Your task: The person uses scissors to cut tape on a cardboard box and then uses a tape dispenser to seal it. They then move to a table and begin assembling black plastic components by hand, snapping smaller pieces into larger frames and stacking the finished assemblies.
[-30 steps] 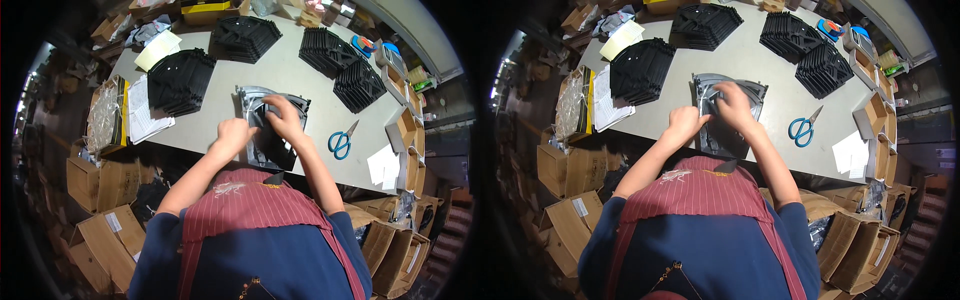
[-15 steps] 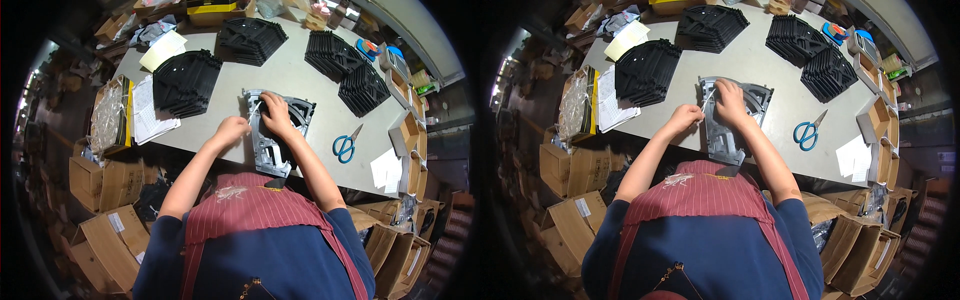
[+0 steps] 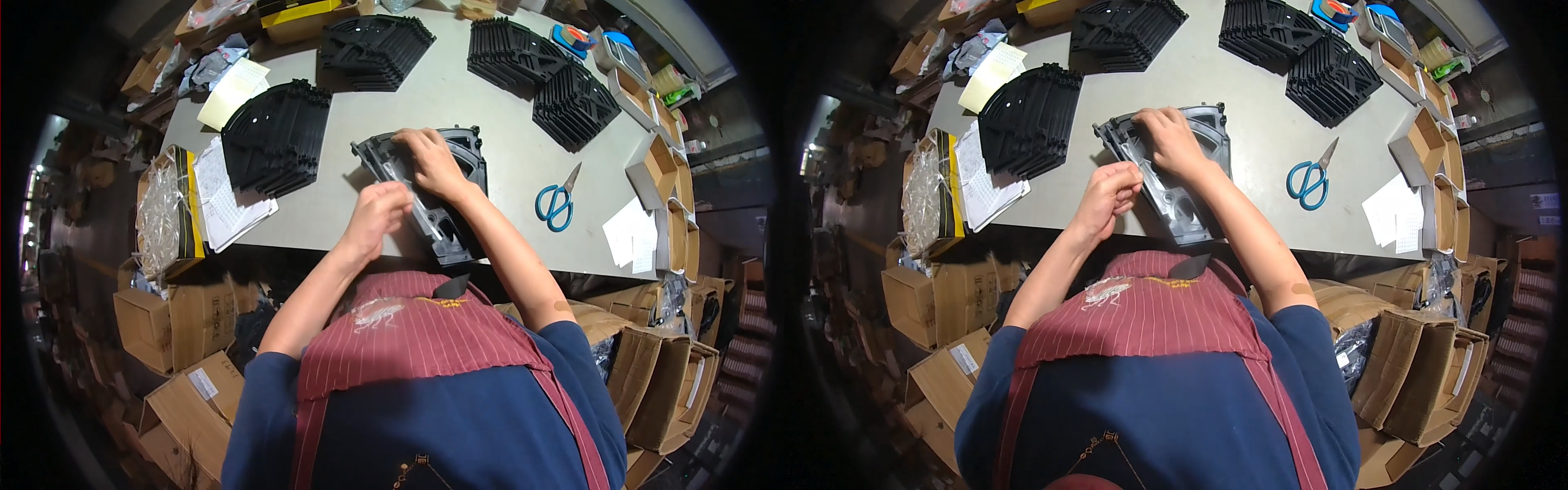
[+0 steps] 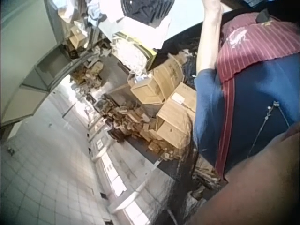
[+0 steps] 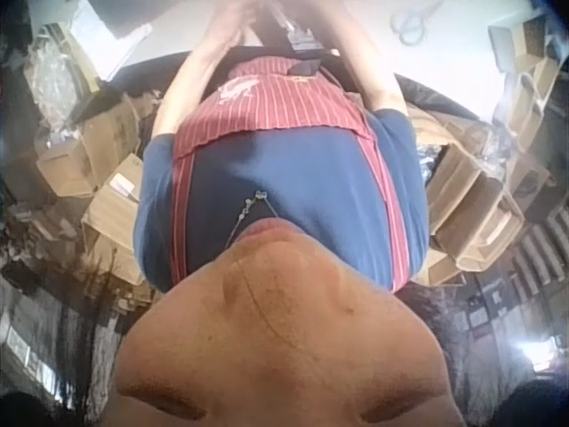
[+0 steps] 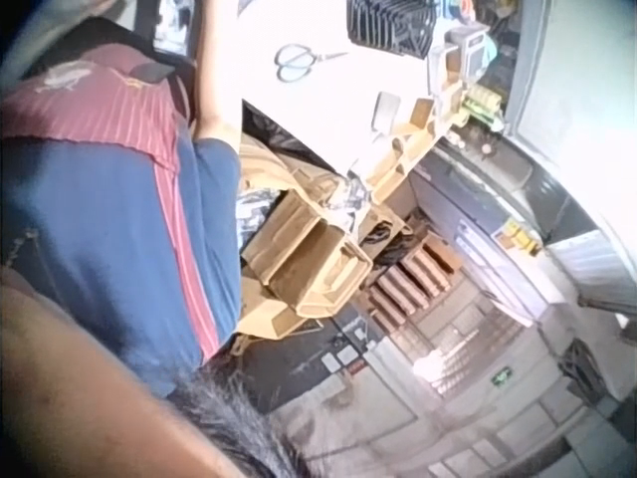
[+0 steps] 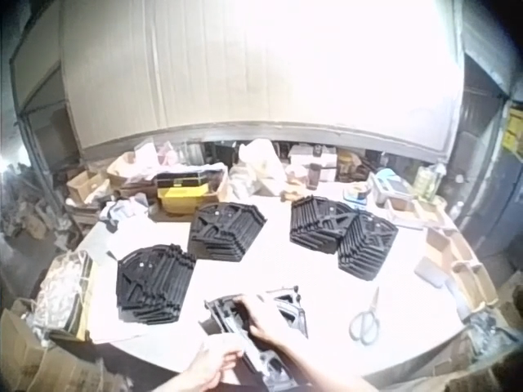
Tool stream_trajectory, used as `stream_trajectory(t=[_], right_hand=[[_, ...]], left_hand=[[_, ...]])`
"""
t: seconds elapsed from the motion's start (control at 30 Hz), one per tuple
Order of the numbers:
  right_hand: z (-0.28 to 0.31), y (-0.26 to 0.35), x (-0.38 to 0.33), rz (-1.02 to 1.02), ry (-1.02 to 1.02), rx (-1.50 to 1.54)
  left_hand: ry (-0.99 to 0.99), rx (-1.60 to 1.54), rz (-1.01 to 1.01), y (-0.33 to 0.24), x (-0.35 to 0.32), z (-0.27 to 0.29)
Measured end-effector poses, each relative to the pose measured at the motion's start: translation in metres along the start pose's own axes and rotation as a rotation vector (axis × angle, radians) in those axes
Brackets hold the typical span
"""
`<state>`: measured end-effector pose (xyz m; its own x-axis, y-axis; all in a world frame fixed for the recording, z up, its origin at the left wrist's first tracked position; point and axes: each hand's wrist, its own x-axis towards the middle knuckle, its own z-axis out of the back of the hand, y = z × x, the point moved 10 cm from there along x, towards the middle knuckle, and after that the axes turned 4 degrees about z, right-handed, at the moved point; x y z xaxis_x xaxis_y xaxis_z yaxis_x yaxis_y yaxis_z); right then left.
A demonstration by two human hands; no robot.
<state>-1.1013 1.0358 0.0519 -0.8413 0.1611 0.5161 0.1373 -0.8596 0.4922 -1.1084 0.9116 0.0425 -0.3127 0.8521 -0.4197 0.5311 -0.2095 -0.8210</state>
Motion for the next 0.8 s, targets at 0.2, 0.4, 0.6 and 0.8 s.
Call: stream_trajectory(t=[0.2,0.4,0.6,0.8], right_hand=[[-0.023,-0.010,-0.003,-0.022,0.055,-0.103],[-0.024,-0.009,-0.002,-0.040,0.039,-0.096],[-0.026,-0.008,-0.003,-0.037,0.028,-0.119],[-0.026,-0.008,-0.003,-0.018,0.013,-0.146]], left_hand=[[-0.261,0.110,-0.101,0.010,0.008,0.073],[-0.282,0.797,0.069,0.047,0.004,0.062],[-0.481,1.342,-0.183,0.002,0.009,0.016],[-0.460,1.446,-0.198,-0.003,0.029,0.020]])
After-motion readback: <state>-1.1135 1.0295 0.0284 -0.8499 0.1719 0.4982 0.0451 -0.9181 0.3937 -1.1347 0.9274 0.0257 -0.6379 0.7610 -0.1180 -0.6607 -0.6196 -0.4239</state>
